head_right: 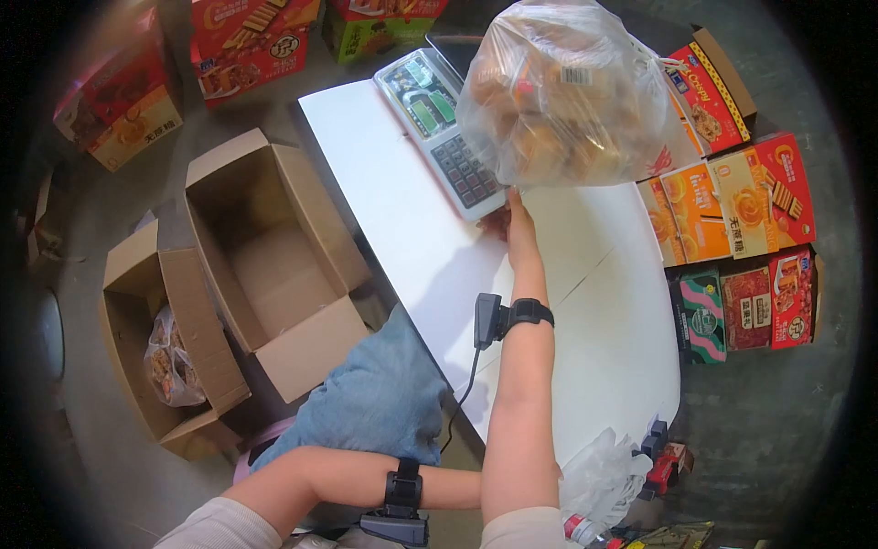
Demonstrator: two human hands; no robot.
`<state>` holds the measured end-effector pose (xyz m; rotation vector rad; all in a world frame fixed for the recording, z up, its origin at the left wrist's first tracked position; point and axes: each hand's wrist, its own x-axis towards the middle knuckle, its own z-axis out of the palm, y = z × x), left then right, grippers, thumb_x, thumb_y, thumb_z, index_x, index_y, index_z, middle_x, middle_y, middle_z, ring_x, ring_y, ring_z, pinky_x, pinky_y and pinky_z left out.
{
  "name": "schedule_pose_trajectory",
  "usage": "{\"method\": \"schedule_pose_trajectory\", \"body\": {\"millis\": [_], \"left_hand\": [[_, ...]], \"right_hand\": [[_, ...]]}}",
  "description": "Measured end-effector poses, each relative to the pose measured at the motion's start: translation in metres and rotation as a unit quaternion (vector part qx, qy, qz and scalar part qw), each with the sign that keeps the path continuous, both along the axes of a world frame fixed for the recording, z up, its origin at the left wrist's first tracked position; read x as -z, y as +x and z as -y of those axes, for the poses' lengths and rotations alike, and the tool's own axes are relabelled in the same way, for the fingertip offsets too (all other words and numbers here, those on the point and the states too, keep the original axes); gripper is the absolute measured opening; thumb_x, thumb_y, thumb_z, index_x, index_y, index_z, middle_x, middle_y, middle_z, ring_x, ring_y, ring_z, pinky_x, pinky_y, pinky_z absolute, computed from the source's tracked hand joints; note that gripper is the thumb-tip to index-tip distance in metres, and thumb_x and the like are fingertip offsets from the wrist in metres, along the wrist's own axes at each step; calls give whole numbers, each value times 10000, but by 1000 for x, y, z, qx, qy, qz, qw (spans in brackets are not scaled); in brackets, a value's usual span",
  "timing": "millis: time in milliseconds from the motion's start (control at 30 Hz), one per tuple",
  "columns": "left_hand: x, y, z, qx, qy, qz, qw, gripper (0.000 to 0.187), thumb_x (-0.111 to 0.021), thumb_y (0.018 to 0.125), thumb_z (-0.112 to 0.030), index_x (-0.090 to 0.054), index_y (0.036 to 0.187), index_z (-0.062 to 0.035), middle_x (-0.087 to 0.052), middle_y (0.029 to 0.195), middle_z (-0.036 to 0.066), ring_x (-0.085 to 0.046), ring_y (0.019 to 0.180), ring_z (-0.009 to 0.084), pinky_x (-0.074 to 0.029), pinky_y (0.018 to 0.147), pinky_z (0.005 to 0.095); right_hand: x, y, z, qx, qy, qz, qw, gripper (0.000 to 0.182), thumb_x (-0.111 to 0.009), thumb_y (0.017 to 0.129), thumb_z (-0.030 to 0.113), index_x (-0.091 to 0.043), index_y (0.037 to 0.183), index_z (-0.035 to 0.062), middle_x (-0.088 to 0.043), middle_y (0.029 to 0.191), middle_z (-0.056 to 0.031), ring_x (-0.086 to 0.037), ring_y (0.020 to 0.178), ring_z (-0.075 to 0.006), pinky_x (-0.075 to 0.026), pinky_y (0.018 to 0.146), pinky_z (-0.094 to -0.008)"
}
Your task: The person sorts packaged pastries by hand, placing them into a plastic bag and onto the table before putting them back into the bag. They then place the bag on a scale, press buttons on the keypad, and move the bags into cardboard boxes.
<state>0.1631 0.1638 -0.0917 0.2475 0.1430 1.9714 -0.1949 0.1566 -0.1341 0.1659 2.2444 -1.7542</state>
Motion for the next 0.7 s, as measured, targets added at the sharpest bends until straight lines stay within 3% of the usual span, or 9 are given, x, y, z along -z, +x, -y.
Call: {"method": "schedule_pose_trajectory", "body": {"millis": [267,467,533,700], "left_hand": [[-1,2,-2,0,-3,-3,1000,224,-487,876,-223,-579,999,-61,-582,930,37,-535,834,124,-426,750,275],[0,0,1,1,-3,-3,1000,230,-490,876,-230,-578,1003,-61,-583,936,38,-537,838,125,-426,755,276],[1,-1,2,1,-3,-5,1000,231,-491,875,-233,-578,1005,-62,-583,938,38,-537,840,126,-427,756,277],[1,0,-1,4,-3,-7,1000,236,-493,875,-238,-577,1008,-62,-584,943,39,-539,843,127,-427,760,278]], "right_hand": [[2,1,0,3,0,-12,1000,538,-339,877,609,-522,933,106,-622,812,-68,-571,689,-139,-410,621,-263],[0,7,-3,-20,-21,-25,999,543,-312,890,601,-518,940,102,-627,829,-66,-566,714,-138,-359,661,-268],[-3,10,-2,1,-82,-10,997,498,-278,926,536,-511,922,96,-632,829,-71,-563,718,-138,-333,661,-265],[-5,13,0,17,-88,-20,996,457,-262,952,458,-501,897,72,-627,795,-76,-577,701,-149,-356,631,-262]]}}
